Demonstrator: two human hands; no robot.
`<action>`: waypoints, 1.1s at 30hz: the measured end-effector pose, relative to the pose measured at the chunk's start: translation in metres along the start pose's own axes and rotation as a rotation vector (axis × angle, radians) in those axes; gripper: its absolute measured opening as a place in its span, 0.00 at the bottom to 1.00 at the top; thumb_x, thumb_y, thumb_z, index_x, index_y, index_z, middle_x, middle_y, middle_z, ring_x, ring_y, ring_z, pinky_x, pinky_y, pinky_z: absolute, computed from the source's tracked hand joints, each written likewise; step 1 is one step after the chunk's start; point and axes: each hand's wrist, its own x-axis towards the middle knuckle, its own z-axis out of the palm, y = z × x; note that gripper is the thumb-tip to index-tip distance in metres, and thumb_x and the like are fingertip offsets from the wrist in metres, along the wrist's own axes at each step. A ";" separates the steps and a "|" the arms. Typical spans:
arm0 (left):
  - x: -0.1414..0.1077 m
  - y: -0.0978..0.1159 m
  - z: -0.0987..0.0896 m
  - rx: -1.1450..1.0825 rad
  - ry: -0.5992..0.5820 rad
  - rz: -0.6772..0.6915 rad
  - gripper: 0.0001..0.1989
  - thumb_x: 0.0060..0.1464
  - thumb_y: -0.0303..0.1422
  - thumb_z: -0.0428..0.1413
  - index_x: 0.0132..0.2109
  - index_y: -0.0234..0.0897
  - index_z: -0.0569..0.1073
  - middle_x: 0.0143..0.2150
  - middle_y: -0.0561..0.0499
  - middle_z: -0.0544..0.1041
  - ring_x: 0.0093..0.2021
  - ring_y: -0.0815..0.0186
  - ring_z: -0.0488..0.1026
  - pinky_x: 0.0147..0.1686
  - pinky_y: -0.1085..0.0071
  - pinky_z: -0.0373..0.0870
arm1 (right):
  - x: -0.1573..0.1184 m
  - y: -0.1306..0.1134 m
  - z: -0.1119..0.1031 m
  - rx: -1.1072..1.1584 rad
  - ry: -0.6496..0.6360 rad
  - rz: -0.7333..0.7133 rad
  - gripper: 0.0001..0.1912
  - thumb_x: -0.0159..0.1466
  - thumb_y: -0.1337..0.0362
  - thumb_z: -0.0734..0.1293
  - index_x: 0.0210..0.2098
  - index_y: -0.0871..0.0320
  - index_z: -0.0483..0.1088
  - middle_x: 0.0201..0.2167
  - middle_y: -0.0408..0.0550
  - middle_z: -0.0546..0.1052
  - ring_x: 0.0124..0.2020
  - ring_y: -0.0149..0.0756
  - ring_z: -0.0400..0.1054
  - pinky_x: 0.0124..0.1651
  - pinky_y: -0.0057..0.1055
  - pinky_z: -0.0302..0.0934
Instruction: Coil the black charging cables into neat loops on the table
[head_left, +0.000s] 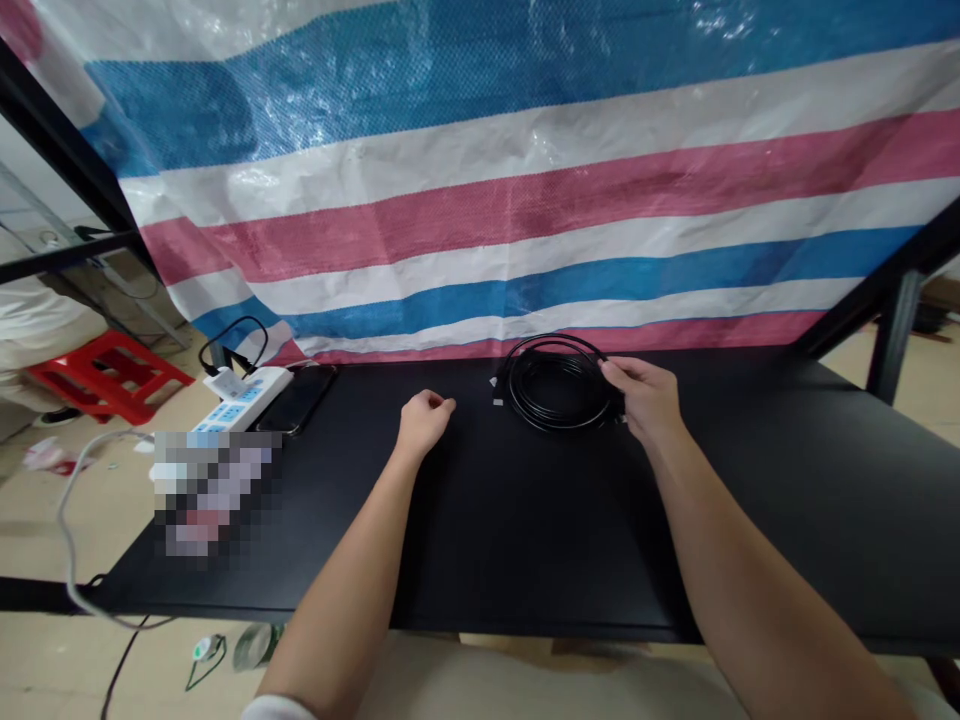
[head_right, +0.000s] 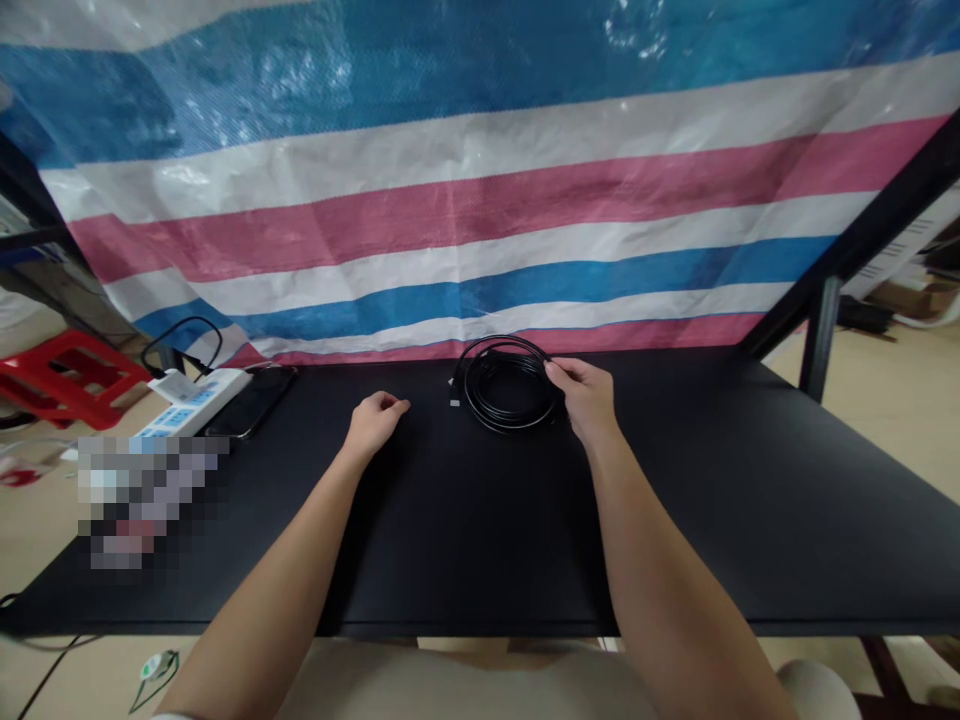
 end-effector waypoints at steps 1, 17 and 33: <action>-0.002 -0.001 0.002 -0.014 0.025 0.067 0.08 0.45 0.32 0.60 0.22 0.39 0.70 0.25 0.49 0.73 0.30 0.61 0.71 0.34 0.67 0.66 | -0.001 -0.001 0.001 0.057 -0.013 -0.020 0.14 0.38 0.53 0.76 0.20 0.54 0.75 0.20 0.41 0.74 0.26 0.36 0.67 0.34 0.37 0.63; -0.016 0.006 0.021 -0.505 -0.020 0.158 0.04 0.52 0.25 0.52 0.33 0.38 0.67 0.19 0.58 0.66 0.21 0.71 0.65 0.25 0.74 0.63 | -0.003 -0.001 0.000 -0.042 0.034 -0.101 0.14 0.48 0.49 0.70 0.23 0.54 0.76 0.21 0.45 0.75 0.23 0.35 0.65 0.30 0.35 0.61; -0.004 0.009 -0.023 -1.242 0.131 -0.337 0.20 0.60 0.41 0.48 0.22 0.38 0.58 0.14 0.61 0.53 0.12 0.77 0.49 0.13 0.80 0.47 | 0.011 0.027 -0.022 -0.724 -0.020 -0.127 0.05 0.47 0.60 0.68 0.17 0.50 0.73 0.17 0.46 0.73 0.26 0.45 0.69 0.30 0.38 0.61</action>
